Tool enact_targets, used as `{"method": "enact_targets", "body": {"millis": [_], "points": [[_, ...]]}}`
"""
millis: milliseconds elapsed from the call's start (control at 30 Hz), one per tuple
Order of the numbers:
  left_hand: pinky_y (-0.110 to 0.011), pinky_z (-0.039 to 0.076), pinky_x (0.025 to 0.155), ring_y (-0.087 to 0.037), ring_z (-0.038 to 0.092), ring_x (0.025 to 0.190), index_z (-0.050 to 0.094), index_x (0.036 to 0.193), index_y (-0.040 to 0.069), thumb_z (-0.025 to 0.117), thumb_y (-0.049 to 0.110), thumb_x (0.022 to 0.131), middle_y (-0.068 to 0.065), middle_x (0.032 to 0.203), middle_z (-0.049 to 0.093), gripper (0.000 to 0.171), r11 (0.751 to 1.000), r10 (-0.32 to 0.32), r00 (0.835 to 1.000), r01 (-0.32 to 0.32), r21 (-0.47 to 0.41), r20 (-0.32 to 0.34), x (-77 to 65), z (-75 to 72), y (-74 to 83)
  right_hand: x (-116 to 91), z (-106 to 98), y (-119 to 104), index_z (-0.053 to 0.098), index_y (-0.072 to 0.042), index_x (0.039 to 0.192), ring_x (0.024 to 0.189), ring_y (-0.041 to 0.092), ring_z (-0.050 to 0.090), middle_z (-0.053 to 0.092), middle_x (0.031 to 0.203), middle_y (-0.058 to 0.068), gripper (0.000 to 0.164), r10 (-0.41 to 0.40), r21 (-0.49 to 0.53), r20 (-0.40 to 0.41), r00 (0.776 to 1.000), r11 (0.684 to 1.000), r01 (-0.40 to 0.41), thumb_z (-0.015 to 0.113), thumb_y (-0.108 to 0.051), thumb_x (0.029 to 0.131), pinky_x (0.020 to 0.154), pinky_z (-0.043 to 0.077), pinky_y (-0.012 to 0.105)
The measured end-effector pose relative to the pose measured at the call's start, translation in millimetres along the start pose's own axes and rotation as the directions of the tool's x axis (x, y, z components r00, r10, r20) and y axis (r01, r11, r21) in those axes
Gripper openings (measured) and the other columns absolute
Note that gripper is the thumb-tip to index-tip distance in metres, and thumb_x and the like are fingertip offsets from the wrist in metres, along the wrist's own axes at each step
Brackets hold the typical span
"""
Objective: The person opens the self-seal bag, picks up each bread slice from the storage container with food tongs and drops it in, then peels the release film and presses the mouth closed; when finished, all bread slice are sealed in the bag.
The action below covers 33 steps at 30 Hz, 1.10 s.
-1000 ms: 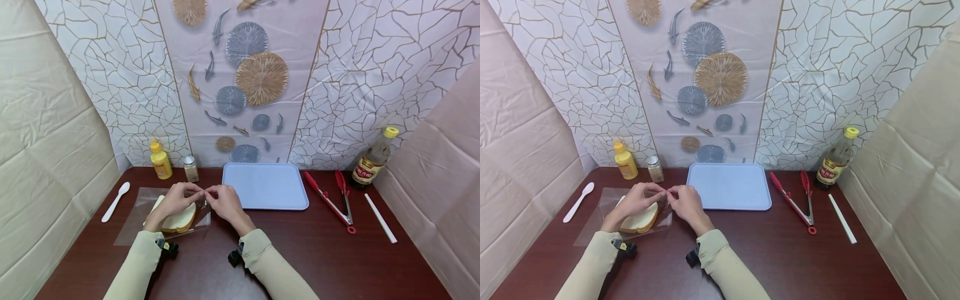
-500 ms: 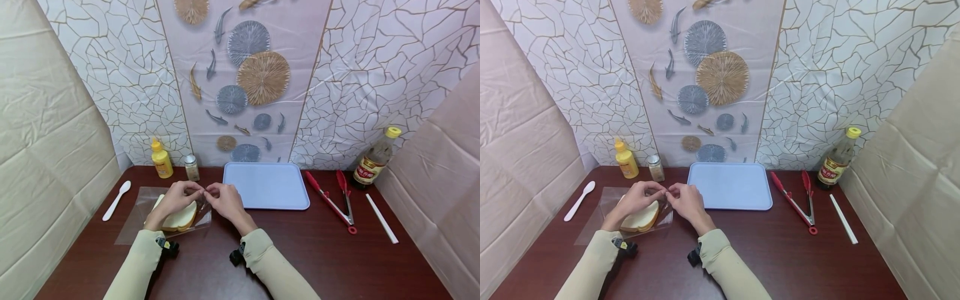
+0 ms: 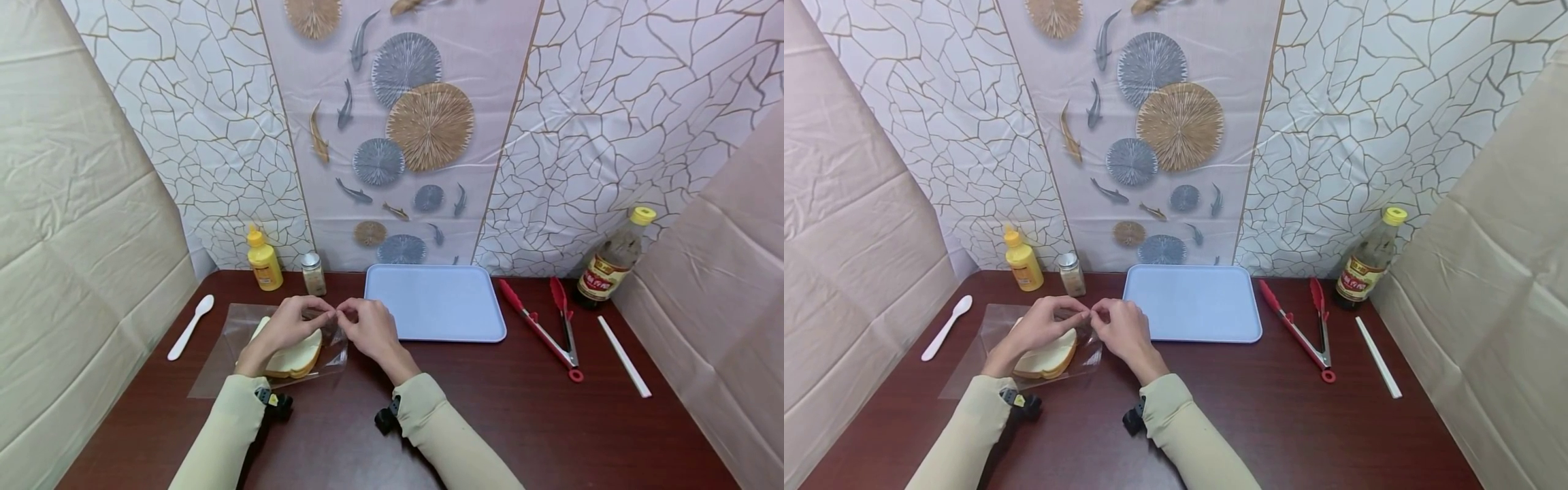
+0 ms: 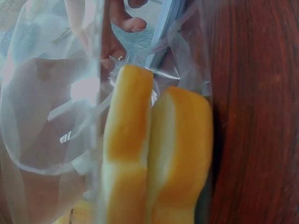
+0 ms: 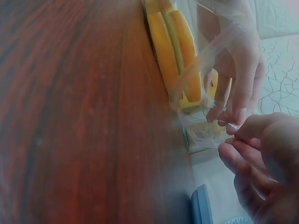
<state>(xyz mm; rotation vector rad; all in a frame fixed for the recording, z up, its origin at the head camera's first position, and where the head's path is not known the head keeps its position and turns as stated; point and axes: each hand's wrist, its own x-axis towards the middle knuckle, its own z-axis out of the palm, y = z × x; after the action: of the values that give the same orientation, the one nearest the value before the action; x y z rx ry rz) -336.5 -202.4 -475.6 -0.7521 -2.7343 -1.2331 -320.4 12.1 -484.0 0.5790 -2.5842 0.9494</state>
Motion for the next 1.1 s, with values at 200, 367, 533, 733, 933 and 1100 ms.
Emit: {"method": "enact_targets", "body": {"millis": [200, 367, 533, 733, 933, 1100], "points": [[-0.039, 0.066, 0.089, -0.019, 0.080, 0.100, 0.083, 0.108, 0.013, 0.074, 0.015, 0.104, -0.005, 0.108, 0.083, 0.010, 1.000, 0.000, 1.000, 0.000, -0.009, 0.013, 0.2, 0.7, 1.3, -0.2, -0.6, 0.0, 0.081, -0.022, 0.097, 0.076, 0.003, 0.070, 0.080, 0.087, -0.010, 0.006, 0.014, 0.014, 0.016, 1.000, 1.000, -0.014, 0.077, -0.026, 0.098, 0.067, 0.055, 0.022], [-0.045, 0.064, 0.091, -0.018, 0.078, 0.099, 0.082, 0.106, 0.014, 0.074, 0.017, 0.104, -0.003, 0.106, 0.082, 0.009, 1.000, -0.014, 1.000, 0.015, 0.010, -0.014, -0.5, 0.5, 2.3, -0.7, -1.1, 1.5, 0.078, -0.022, 0.093, 0.072, 0.001, 0.068, 0.078, 0.083, -0.009, 0.004, 0.022, 0.045, 0.017, 1.000, 0.999, -0.023, 0.076, -0.023, 0.096, 0.066, 0.054, 0.021], [-0.049, 0.064, 0.091, -0.019, 0.076, 0.099, 0.082, 0.106, 0.014, 0.075, 0.018, 0.104, -0.002, 0.105, 0.082, 0.008, 0.999, -0.027, 0.998, 0.029, 0.034, -0.060, -1.0, -1.2, 0.3, -0.8, -0.8, 4.8, 0.075, -0.021, 0.091, 0.070, -0.001, 0.065, 0.076, 0.082, -0.010, 0.004, 0.040, 0.079, 0.019, 0.999, 0.996, -0.042, 0.077, -0.023, 0.094, 0.065, 0.053, 0.020], [-0.044, 0.064, 0.089, -0.018, 0.077, 0.099, 0.082, 0.108, 0.014, 0.075, 0.019, 0.104, -0.003, 0.106, 0.083, 0.009, 1.000, -0.017, 0.999, 0.018, 0.012, -0.033, 0.5, -2.4, 0.0, 0.9, 1.0, 4.8, 0.080, -0.020, 0.100, 0.073, 0.001, 0.067, 0.080, 0.088, -0.008, 0.008, 0.023, 0.124, 0.010, 1.000, 0.992, -0.024, 0.075, -0.026, 0.100, 0.066, 0.054, 0.019], [-0.031, 0.064, 0.086, -0.016, 0.080, 0.101, 0.081, 0.108, 0.016, 0.073, 0.018, 0.105, -0.002, 0.107, 0.083, 0.009, 1.000, -0.009, 1.000, 0.009, -0.012, -0.009, 1.3, -1.0, 1.2, 1.4, 0.8, 2.2, 0.082, -0.020, 0.105, 0.073, 0.003, 0.070, 0.083, 0.095, -0.007, 0.012, 0.019, 0.117, 0.020, 1.000, 0.993, -0.021, 0.075, -0.030, 0.102, 0.067, 0.055, 0.020], [-0.035, 0.065, 0.090, -0.017, 0.080, 0.103, 0.081, 0.109, 0.017, 0.073, 0.016, 0.105, -0.001, 0.109, 0.083, 0.009, 1.000, 0.025, 1.000, -0.025, -0.003, 0.005, 0.6, -0.1, 2.2, 0.7, 0.2, 0.6, 0.083, -0.020, 0.109, 0.074, 0.003, 0.069, 0.083, 0.097, -0.008, 0.015, 0.021, 0.065, 0.029, 0.999, 0.998, -0.022, 0.075, -0.031, 0.103, 0.067, 0.054, 0.021]]}}
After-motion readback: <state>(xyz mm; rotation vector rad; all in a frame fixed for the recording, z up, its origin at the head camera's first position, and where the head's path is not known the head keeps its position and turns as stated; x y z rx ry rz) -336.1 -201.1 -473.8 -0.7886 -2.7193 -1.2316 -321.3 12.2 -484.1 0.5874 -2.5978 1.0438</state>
